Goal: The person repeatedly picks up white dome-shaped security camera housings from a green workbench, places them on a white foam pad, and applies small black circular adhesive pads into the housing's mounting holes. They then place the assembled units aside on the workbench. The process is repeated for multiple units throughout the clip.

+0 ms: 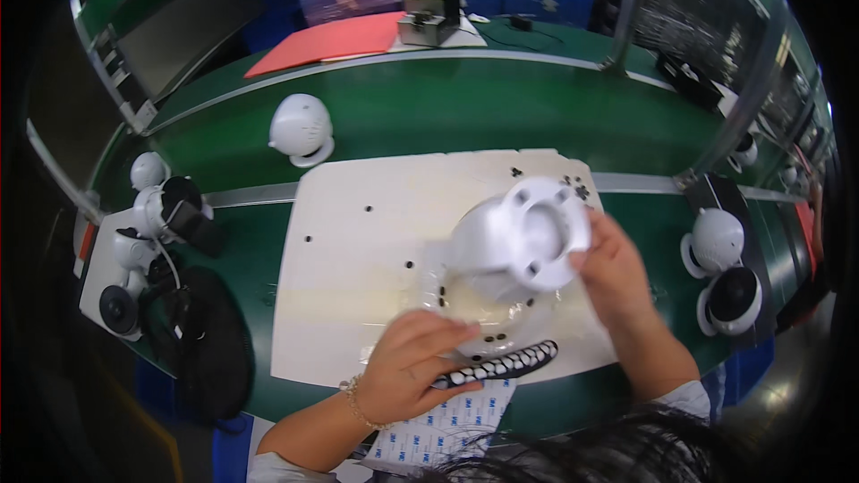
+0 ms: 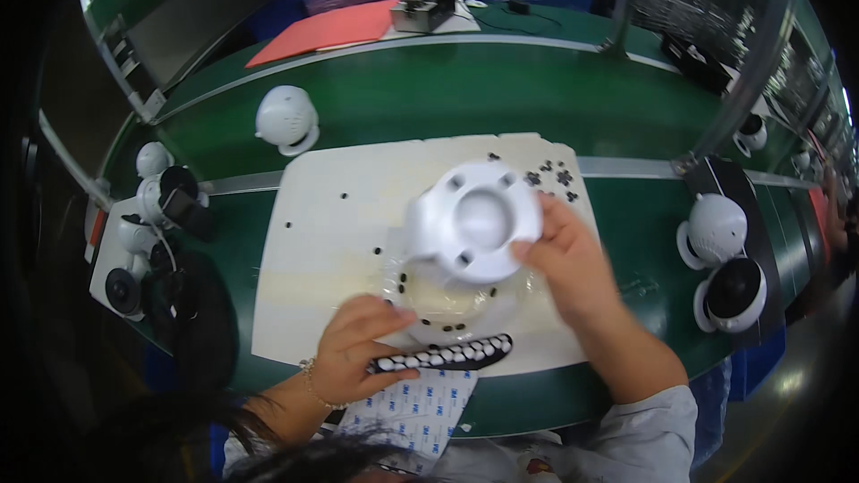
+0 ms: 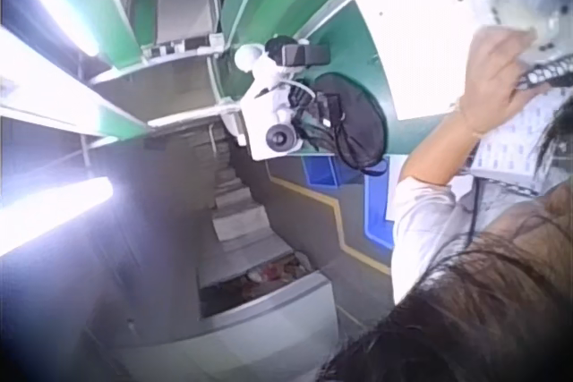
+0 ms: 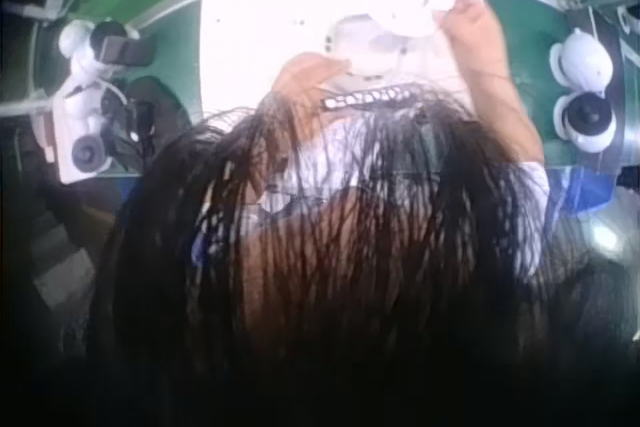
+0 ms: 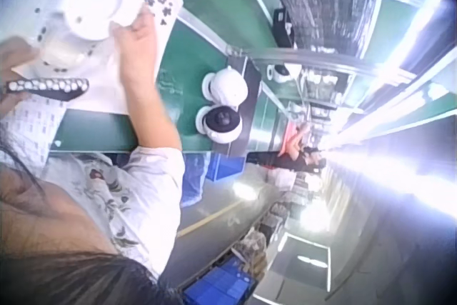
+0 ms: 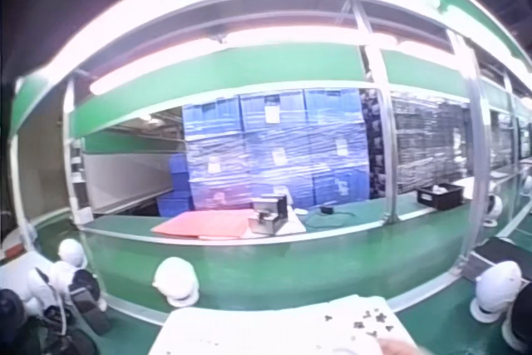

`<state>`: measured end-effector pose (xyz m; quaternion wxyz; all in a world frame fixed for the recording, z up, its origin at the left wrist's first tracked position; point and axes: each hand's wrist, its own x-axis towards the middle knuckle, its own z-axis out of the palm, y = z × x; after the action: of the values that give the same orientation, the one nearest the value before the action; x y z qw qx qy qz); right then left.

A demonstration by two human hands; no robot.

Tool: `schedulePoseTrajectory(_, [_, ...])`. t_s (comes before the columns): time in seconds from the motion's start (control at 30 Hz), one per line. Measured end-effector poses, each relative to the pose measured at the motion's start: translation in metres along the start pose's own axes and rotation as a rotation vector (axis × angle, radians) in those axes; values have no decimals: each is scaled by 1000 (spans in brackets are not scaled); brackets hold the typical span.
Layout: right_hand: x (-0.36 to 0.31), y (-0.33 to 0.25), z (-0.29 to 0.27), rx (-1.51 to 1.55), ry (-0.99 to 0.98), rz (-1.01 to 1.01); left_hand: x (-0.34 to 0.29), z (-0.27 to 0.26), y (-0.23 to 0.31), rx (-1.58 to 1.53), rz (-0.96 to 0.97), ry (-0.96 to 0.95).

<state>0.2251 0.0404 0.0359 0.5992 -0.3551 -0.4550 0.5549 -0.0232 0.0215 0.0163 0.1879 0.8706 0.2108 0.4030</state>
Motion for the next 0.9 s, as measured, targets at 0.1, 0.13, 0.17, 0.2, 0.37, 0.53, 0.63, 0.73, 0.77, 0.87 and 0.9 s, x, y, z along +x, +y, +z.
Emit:
schedulePoseTrajectory(0.1, [55, 3, -18, -321, 100, -222, -6, -7, -4, -90, 73, -159])
schedulePoseTrajectory(0.13, [73, 7, -28, -891, 235, -296, -7, -8, -5, -120, 94, -221])
schedulePoseTrajectory(0.17, [96, 18, -42, -1246, 250, -489, -5, -7, -4, -136, 112, -201])
schedulePoseTrajectory(0.2, [117, 32, -55, -1590, 260, -690, -5, -9, -2, -145, 100, -224])
schedulePoseTrajectory(0.37, [172, 69, -98, -1977, 241, -459, -10, -12, -5, -184, 127, -336])
schedulePoseTrajectory(0.53, [208, 83, -17, -2257, -74, 74, -14, -14, -1, -104, 183, -417])
schedulePoseTrajectory(0.63, [224, 108, 58, -1741, -444, -380, -28, 1, -2, 1, 172, -569])
schedulePoseTrajectory(0.73, [233, 146, 115, -1418, -727, -531, -21, 2, -4, -102, 181, -533])
schedulePoseTrajectory(0.77, [238, 167, 128, -1448, -580, -586, -23, 5, -6, -147, 139, -470])
schedulePoseTrajectory(0.87, [239, 184, 161, -1465, -322, -573, -26, 1, -8, -182, 60, -429])
schedulePoseTrajectory(0.9, [239, 162, 164, -1447, -361, -451, -27, 0, -9, -189, 47, -440])
